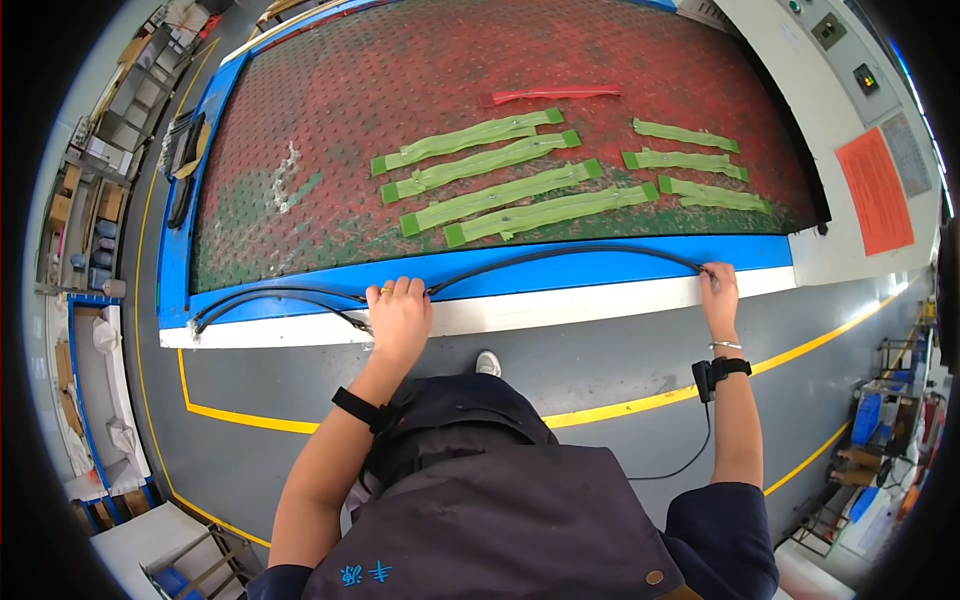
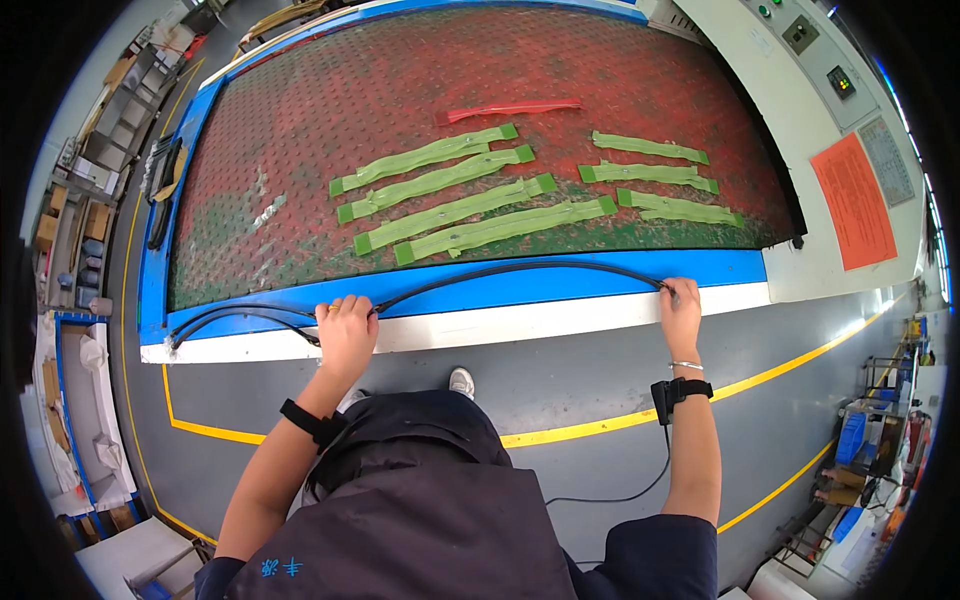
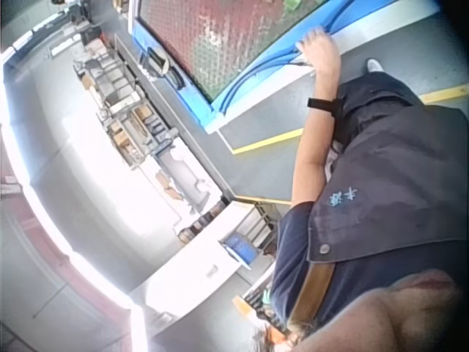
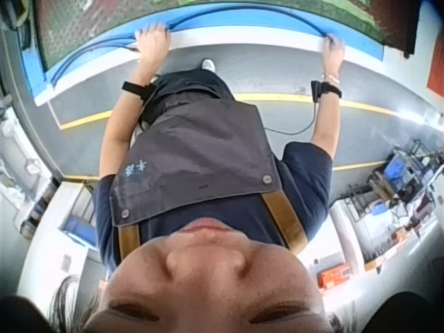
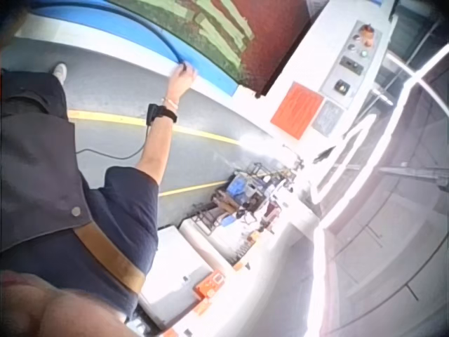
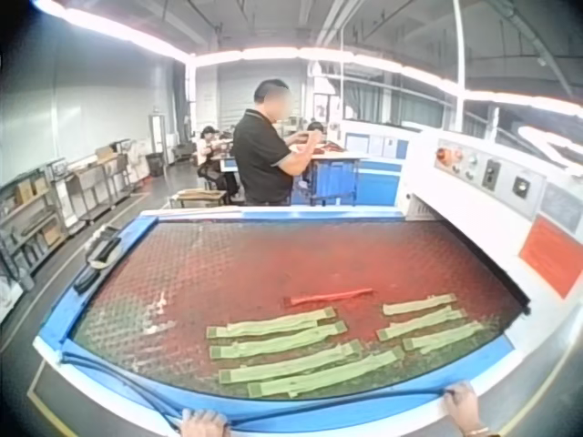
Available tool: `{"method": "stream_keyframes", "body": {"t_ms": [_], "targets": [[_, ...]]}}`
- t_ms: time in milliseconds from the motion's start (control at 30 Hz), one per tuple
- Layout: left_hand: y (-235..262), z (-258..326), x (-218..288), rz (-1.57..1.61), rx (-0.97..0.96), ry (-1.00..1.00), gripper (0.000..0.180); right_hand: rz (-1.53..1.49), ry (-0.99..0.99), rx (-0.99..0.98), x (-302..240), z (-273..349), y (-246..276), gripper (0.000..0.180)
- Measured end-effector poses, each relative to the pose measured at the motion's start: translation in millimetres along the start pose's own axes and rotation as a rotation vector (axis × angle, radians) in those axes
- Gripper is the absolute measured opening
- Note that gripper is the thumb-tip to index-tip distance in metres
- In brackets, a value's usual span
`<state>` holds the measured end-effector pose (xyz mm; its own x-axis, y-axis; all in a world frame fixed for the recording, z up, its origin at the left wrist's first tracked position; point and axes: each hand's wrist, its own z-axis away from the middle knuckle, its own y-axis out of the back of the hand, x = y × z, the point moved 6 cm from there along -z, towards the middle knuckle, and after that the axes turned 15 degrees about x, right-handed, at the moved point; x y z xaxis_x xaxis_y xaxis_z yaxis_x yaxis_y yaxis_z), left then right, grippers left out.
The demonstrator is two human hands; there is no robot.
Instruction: The person attaches a clear plastic tag to a black cable using a metal clip, then places the cable on a blue workbench. They repeat this process with several other cables, arranging them in a row. Finally, they place two wooden sticks on the workbench.
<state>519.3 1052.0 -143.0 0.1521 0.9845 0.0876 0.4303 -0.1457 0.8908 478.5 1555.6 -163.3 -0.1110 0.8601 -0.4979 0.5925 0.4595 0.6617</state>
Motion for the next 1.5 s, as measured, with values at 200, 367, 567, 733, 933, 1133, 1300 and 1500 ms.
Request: {"method": "stream_keyframes", "body": {"t_ms": [200,367,567,733,933,1133,1300,1500], "targets": [[-3.1,-3.0,-0.6,-0.002,-0.038,-0.004,0.014,0.016,-0.017,-0.016,4.9,-0.1,-1.6,0.013],[-4.8,-2.6,-2.2,-0.026,-0.034,-0.004,0.015,0.042,-0.028,-0.044,-0.7,-1.6,-1.5,0.017],[2.1,-7.4,-0.8,-0.001,-0.053,0.046,0.025,0.039,-0.017,-0.039,-0.6,0.2,3.0,0.033],[38.1,-4.8,9.3,0.145,0.02,0.044,0.039,0.012,0.001,-0.006,-29.1,0.9,17.1,0.043],[100.4,3.9,11.5,0.44,-0.121,0.014,0.028,-0.148,0.002,-0.008,-110.5,22.7,24.3,0.038],[116.7,39.7,-12.1,0.407,-0.269,0.121,0.019,-0.356,-0.035,-0.122,-180.8,61.8,-5.8,0.031],[102.0,66.0,-2.2,0.401,-0.529,0.106,0.016,-0.454,-0.063,-0.058,-191.0,100.5,-32.7,0.027],[78.6,86.6,30.9,0.297,-0.911,-0.177,0.022,-0.444,0.034,0.117,-179.6,120.3,-55.5,0.022]]}}
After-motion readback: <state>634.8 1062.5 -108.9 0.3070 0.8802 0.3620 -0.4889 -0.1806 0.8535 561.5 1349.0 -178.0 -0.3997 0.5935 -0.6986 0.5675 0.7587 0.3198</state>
